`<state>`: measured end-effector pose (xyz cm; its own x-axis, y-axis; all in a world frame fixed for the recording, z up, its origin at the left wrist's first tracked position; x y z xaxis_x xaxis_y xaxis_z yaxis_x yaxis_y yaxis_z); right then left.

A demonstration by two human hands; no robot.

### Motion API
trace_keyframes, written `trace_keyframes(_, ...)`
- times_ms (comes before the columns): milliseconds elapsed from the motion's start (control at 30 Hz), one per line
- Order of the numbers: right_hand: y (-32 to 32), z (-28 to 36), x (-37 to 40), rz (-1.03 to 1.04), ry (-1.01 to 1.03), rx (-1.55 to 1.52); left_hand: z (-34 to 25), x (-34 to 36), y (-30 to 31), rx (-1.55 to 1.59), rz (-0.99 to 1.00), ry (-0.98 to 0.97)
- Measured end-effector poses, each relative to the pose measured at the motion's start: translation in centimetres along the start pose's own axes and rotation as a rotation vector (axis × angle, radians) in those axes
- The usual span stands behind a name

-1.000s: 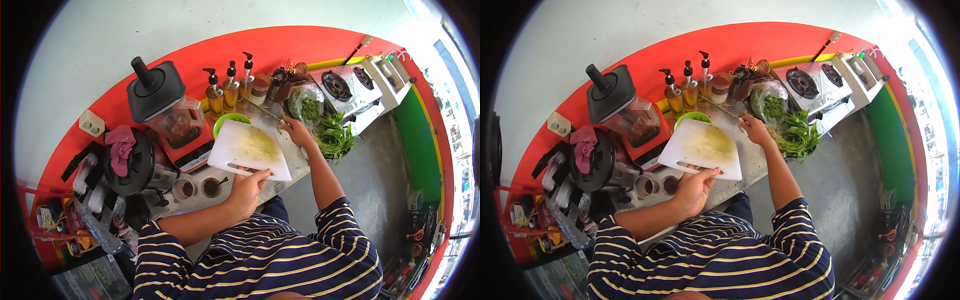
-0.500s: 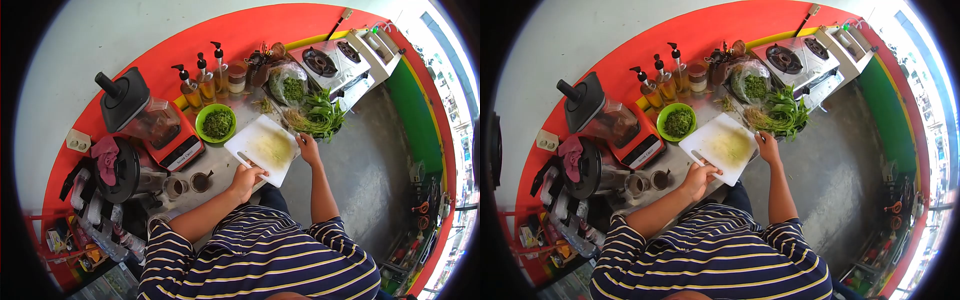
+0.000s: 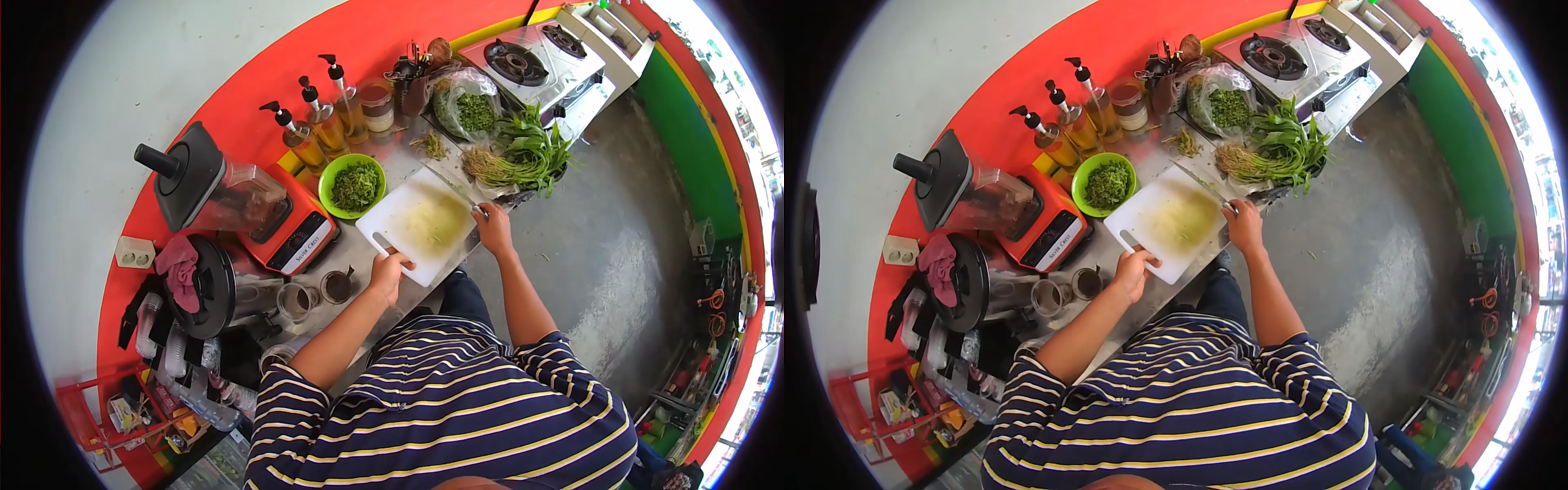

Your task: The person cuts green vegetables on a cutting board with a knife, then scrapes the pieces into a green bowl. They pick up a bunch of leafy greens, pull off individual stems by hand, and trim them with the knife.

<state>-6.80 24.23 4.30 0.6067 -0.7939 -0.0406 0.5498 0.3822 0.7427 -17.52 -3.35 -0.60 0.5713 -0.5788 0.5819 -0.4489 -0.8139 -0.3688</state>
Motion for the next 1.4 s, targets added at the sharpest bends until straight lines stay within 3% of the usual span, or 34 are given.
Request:
trace_keyframes(333,-2.5,0.1,-0.2,-0.082,-0.004,0.092,0.2,-1.8,3.7,-0.196,-0.316,-0.008)
trace_keyframes(567,-3.1,0.4,-0.4,-0.032,-0.031,0.166,-1.0,-1.1,2.2,-0.271,-0.26,0.007)
trace_keyframes(667,-3.1,0.5,-0.8,0.007,-0.038,0.173,-1.9,-2.1,0.3,-0.32,-0.19,-0.093)
trace_keyframes(733,-2.6,0.2,-1.0,-0.004,-0.052,0.169,-3.9,-2.0,-1.0,-0.555,-0.308,-0.185)
trace_keyframes(933,1.7,-0.9,-2.3,-0.072,-0.054,0.077,-3.4,-7.9,-8.4,-0.396,-0.025,-0.219)
trace_keyframes(1067,5.3,-2.7,-3.7,-0.076,-0.079,-0.004,-3.9,-10.4,-14.3,-0.47,0.09,-0.257)
trace_keyframes(1400,11.0,-6.0,-7.8,-0.144,-0.051,-0.087,-7.5,-15.2,-26.4,-1.094,0.259,-0.828)
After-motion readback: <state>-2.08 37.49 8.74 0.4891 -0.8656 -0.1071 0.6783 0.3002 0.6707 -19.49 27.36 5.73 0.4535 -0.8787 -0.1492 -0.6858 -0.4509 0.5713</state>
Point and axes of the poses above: each hand's wrist, its own x-axis away from the middle knuckle, its own y-axis out of the back of the hand, z = x × y, the point moved 10 cm from there along -x, towards the middle knuckle, and after that the axes turned 5 degrees about -y, right-handed, at the moved point
